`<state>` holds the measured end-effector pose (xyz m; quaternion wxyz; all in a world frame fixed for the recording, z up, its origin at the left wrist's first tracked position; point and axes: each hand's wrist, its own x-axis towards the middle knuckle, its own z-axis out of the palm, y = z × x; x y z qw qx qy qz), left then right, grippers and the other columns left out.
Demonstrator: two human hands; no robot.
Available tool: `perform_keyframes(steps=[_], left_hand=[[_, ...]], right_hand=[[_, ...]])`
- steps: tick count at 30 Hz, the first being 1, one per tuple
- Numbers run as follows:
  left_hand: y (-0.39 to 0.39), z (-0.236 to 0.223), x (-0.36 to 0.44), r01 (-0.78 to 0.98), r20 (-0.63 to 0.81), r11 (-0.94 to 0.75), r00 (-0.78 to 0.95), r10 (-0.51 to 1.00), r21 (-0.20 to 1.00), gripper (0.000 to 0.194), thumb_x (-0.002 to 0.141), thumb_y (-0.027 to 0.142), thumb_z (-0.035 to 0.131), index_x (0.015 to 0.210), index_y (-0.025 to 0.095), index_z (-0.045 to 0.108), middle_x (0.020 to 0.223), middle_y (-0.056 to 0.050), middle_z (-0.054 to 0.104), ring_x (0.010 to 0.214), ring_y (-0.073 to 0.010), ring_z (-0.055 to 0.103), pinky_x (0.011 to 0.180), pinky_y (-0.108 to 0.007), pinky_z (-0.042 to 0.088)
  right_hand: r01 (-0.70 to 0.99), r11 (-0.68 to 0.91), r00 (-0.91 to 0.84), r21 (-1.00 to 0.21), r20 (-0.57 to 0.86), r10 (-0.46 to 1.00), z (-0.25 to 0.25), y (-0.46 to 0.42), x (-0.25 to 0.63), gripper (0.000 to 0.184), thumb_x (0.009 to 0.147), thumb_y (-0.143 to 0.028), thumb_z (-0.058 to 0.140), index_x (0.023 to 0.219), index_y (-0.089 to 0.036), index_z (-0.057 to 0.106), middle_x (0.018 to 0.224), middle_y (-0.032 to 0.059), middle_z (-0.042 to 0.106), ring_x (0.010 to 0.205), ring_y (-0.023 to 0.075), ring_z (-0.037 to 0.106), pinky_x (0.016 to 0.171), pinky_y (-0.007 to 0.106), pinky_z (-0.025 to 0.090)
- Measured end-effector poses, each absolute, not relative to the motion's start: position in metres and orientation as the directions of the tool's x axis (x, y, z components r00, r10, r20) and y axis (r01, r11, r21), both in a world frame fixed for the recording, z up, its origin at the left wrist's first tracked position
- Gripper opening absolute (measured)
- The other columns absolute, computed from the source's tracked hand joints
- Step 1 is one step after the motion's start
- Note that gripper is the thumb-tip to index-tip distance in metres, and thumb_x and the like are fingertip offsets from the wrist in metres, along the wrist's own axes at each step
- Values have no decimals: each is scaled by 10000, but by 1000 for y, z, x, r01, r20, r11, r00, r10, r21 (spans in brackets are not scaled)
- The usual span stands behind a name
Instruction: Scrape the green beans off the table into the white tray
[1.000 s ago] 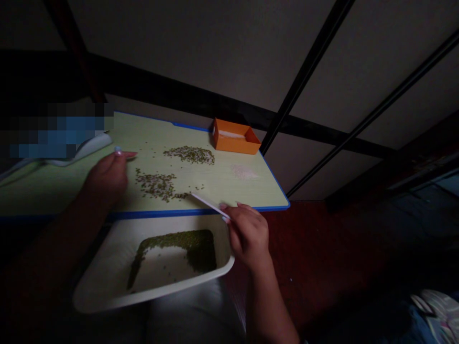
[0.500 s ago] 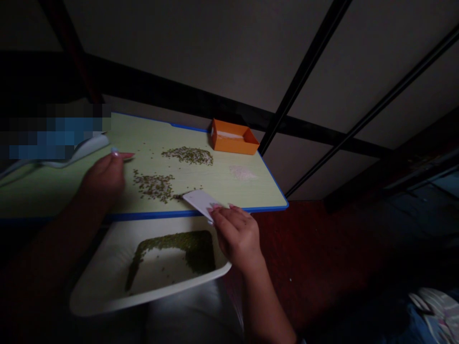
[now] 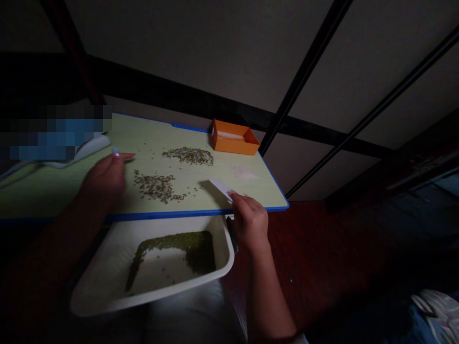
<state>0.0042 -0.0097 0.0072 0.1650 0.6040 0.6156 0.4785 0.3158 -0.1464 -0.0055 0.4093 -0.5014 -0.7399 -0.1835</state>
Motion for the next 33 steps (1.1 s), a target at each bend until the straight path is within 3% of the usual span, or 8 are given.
perform_keyframes(steps=[7, 15, 23, 33], left_hand=[[-13, 9, 6, 598, 371, -175, -222, 902, 782, 529, 983, 450, 270, 1183, 159, 663, 1312, -150, 672, 1324, -236, 552, 1206, -502, 344], [-14, 12, 7, 595, 376, -186, -211, 902, 782, 577, 931, 472, 252, 1151, 150, 678, 1289, -188, 680, 1303, -279, 565, 1195, -476, 369], [-15, 12, 7, 596, 368, -177, -215, 905, 783, 570, 931, 480, 247, 1132, 168, 680, 1296, -186, 676, 1300, -290, 567, 1202, -509, 356], [-17, 14, 10, 594, 342, -147, -230, 911, 791, 581, 930, 472, 249, 1164, 155, 676, 1329, -185, 664, 1318, -285, 557, 1214, -496, 339]], right_hand=[[741, 543, -52, -395, 772, 633, 3, -134, 318, 254, 944, -171, 548, 1048, -251, 766, 1017, 44, 821, 917, 189, 780, 834, 306, 614], [568, 517, -43, -640, 605, 795, 13, -95, 321, 254, 938, -400, 598, 917, -220, 775, 919, 56, 801, 867, 201, 737, 775, 319, 578], [477, 519, -83, -710, 551, 830, 18, -74, 331, 480, 849, -673, 634, 814, -208, 751, 819, 48, 762, 775, 192, 693, 726, 319, 552], [472, 494, -64, -730, 531, 845, 20, -95, 337, 470, 834, -676, 649, 788, -219, 747, 762, 36, 744, 721, 190, 673, 685, 323, 539]])
